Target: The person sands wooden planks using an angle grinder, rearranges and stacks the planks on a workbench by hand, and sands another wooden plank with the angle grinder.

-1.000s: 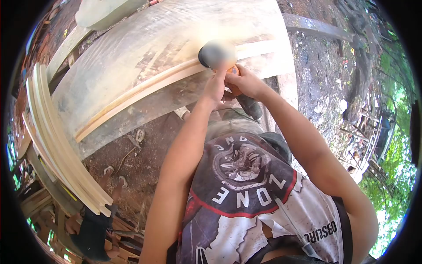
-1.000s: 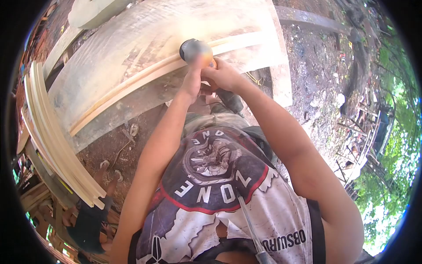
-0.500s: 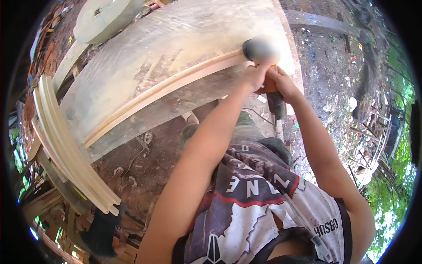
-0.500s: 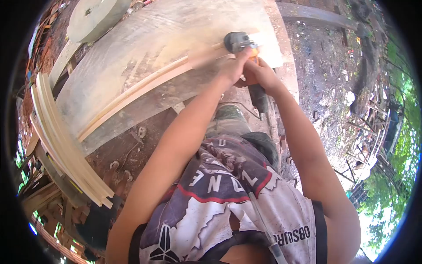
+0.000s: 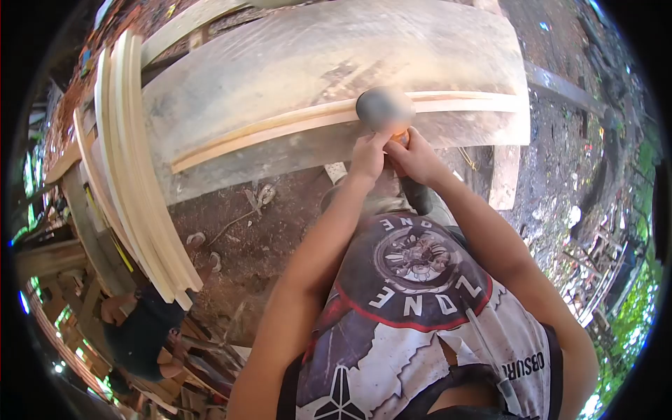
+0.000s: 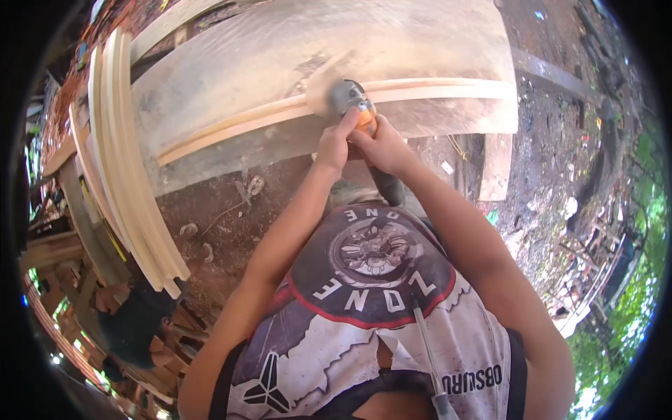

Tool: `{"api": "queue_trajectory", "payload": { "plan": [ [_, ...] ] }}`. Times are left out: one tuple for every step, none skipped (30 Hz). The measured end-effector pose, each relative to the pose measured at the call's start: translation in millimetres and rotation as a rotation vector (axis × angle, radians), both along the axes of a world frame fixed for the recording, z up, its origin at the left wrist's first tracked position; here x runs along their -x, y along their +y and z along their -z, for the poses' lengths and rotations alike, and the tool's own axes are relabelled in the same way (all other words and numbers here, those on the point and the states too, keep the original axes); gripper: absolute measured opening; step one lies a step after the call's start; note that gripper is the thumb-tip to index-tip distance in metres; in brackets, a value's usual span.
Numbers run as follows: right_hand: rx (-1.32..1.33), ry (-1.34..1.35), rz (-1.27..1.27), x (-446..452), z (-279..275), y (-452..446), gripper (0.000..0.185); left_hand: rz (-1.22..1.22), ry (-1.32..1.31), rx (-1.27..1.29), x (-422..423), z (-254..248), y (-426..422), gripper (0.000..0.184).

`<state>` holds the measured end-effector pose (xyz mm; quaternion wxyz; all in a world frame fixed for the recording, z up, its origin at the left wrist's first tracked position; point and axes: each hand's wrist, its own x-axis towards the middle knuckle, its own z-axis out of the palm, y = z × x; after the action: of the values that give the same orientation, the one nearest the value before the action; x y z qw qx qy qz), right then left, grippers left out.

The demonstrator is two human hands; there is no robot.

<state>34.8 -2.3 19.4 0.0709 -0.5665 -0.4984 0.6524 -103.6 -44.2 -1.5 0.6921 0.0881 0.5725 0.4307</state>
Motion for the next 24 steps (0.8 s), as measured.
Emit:
{"api": "queue_trajectory", "payload": {
  "plan": [
    [-0.008,0.003,-0.026,18,2,-5,0.059,-0.044,-0.003,0.014,19,0,-10,0.055],
    [-0.032,0.008,-0.06,36,6,-10,0.061,-0.099,-0.035,0.009,35,0,-19,0.056],
    [-0.053,0.013,-0.095,53,7,-15,0.064,-0.128,-0.035,0.005,51,-1,-28,0.056],
    [-0.061,0.014,-0.123,71,8,-17,0.064,-0.144,-0.039,0.003,68,-1,-33,0.056],
    [-0.04,-0.019,-0.176,86,9,-20,0.067,-0.154,-0.044,0.006,82,-3,-41,0.056],
    [-0.024,-0.053,-0.223,102,4,-22,0.07,-0.17,-0.046,-0.004,96,-4,-48,0.056],
    [-0.036,-0.056,-0.234,119,0,-24,0.07,-0.186,-0.007,0.007,111,-5,-53,0.056],
    [-0.081,-0.021,-0.254,136,-3,-29,0.073,-0.194,0.031,0.02,125,-6,-59,0.056],
    [-0.127,0.015,-0.27,153,-7,-32,0.076,-0.194,0.028,0.01,140,-5,-65,0.056],
    [-0.162,-0.073,-0.303,173,-3,-36,0.082,-0.27,0.026,-0.048,155,-1,-72,0.055],
    [-0.216,-0.123,-0.36,190,2,-40,0.075,-0.342,0.02,-0.104,171,3,-77,0.054],
    [-0.266,-0.175,-0.413,210,-5,-41,0.069,-0.374,0.005,-0.104,185,2,-83,0.054],
    [-0.181,-0.098,-0.522,227,-12,-36,0.068,-0.4,-0.015,-0.101,197,0,-90,0.054],
    [-0.096,-0.019,-0.623,241,-22,-29,0.067,-0.416,-0.014,-0.113,205,-3,-94,0.056],
    [-0.144,-0.019,-0.629,248,-39,-28,0.065,-0.429,-0.013,-0.125,211,-6,-98,0.057],
    [-0.192,-0.021,-0.63,252,-51,-29,0.063,-0.392,-0.03,-0.131,216,-6,-99,0.057],
    [-0.195,-0.043,-0.586,253,-50,-33,0.063,-0.404,-0.045,-0.126,218,-5,-97,0.058],
    [-0.245,-0.108,-0.533,250,-45,-36,0.063,-0.413,-0.062,-0.121,214,-3,-93,0.059],
    [-0.295,-0.176,-0.485,244,-39,-36,0.062,-0.369,-0.087,-0.127,207,-1,-87,0.059],
    [-0.294,-0.203,-0.446,236,-32,-34,0.062,-0.389,-0.085,-0.092,198,1,-82,0.06],
    [-0.321,-0.21,-0.409,228,-25,-34,0.062,-0.412,-0.077,-0.056,192,1,-80,0.061],
    [-0.347,-0.215,-0.373,221,-25,-31,0.062,-0.332,-0.115,-0.004,183,-20,-75,0.058],
    [-0.345,-0.232,-0.342,208,-26,-26,0.062,-0.299,-0.126,-0.005,187,-20,-74,0.058],
    [-0.315,-0.212,-0.289,188,-38,-21,0.06,-0.009,0.023,0.021,199,-18,-72,0.054]
  ]
}}
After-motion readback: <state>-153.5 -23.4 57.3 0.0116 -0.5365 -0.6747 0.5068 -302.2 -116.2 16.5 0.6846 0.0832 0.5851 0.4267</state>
